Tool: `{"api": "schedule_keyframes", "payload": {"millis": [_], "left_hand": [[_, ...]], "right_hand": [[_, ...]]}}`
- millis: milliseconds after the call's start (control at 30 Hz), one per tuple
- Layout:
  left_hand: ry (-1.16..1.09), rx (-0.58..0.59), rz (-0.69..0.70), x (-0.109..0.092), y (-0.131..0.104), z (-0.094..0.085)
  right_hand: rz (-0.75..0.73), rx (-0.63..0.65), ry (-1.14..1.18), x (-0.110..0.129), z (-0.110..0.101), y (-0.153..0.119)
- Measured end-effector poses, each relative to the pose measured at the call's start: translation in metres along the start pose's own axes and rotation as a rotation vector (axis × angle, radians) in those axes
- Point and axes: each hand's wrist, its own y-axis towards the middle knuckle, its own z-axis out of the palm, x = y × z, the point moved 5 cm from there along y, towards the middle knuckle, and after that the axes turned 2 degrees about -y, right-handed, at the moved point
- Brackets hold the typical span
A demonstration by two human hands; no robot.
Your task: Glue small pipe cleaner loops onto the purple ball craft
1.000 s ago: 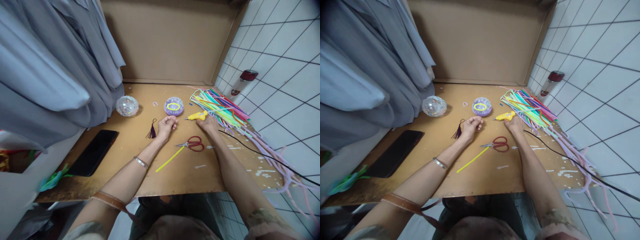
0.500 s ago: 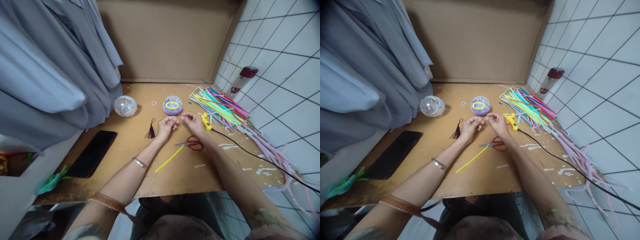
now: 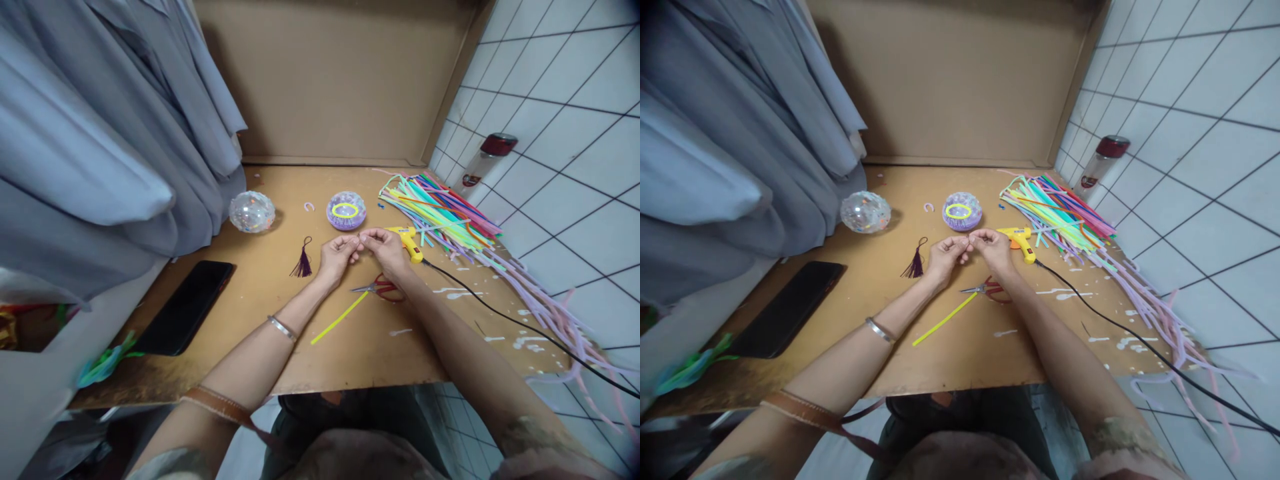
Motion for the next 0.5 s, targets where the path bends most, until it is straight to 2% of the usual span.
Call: {"api": "schedule_keyframes", "payload": {"millis": [267, 400, 500], "left_hand": [[-0.042, -0.027, -0.011, -0.001, -0.001, 0.000], [-0.073, -0.081, -0.043, -0.002, 0.000, -0.004], [-0.073, -0.093, -0.054, -0.002, 0.001, -0.004]], "right_hand": [[-0.083, -0.013, -0.022, 0.006, 0.003, -0.004], [-0.070, -0.068, -0.069, 0.003, -0.006, 0.002], [-0.103, -0.073, -0.212, 0.004, -0.013, 0.006]]}}
